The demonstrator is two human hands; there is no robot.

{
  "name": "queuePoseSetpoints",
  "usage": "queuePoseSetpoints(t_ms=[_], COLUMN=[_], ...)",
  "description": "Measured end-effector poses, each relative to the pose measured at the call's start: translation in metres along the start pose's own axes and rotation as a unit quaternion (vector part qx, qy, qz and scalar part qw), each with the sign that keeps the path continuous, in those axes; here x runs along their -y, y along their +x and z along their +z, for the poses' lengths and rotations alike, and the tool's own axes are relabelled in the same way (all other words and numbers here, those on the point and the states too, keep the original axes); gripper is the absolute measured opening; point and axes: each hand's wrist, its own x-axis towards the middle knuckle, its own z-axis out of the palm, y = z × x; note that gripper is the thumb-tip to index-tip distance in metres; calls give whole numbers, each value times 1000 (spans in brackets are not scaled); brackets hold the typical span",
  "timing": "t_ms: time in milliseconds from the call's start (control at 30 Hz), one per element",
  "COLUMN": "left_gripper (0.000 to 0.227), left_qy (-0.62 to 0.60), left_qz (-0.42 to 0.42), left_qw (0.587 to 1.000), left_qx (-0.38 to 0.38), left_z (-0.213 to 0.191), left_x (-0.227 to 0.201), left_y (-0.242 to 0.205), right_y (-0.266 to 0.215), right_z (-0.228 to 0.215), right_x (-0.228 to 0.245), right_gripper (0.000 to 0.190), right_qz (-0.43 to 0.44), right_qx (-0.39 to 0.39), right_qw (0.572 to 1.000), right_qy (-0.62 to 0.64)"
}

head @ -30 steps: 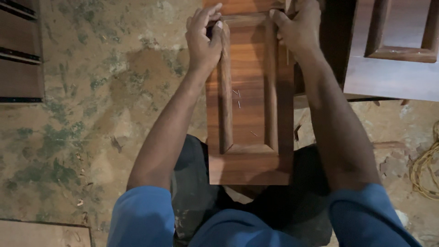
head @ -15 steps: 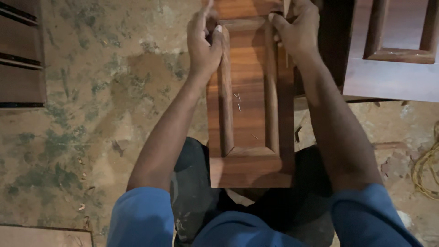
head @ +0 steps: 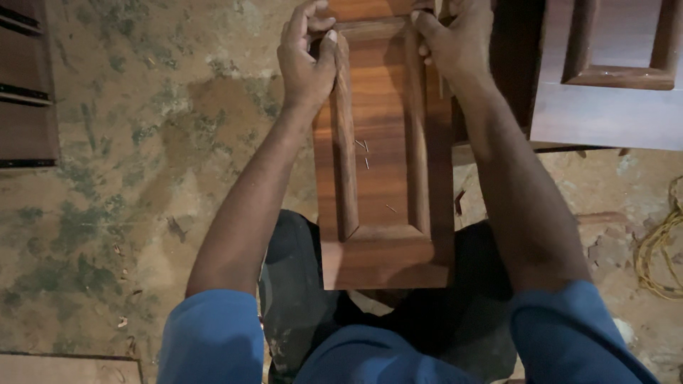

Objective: The person applies glue to a wooden frame piece and attaches it to a rectangular wooden panel, then hammers nails to secure the frame. The person repeats the gluing and nailing process for another frame piece on the same panel.

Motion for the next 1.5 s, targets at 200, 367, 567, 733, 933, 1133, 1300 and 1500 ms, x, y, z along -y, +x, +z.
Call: queuePoseSetpoints(t_ms=[200, 367, 567, 733, 933, 1133, 1300, 1500], left_gripper=[50, 35, 37, 38, 26, 21, 7, 23], left_qy=[-42, -26, 50, 104, 165, 128, 56, 181], left_qz=[10, 13, 44, 15, 62, 61, 206, 178], left_qw=[999, 1000, 998, 992, 974, 989, 960, 931], left_qx=[-8, 6, -20, -76, -146, -34, 179, 262], left_z=[6, 1, 0, -6, -6, -32, -62, -65], left_x=[4, 12, -14, -37, -53, -102, -176, -215], left_y=[1, -3, 2, -3, -1, -25, -130, -208], right_y=[-2, -3, 3, -29, -155, -325, -404, -436], right_z=[1, 3, 3, -16, -64, -80, -97, -72], right_x=[-2, -11, -4, 24, 79, 108, 110, 117], right_gripper=[14, 15, 27, 22, 28, 45, 50, 48], right_qz=[22, 17, -28, -65, 15, 175, 156, 178], right_qx=[-5, 7, -12, 3, -56, -140, -90, -97], right_qw=[1000, 1000, 998, 989, 970, 891, 941, 924], right_qy=[9, 19, 48, 133, 235, 394, 286, 324])
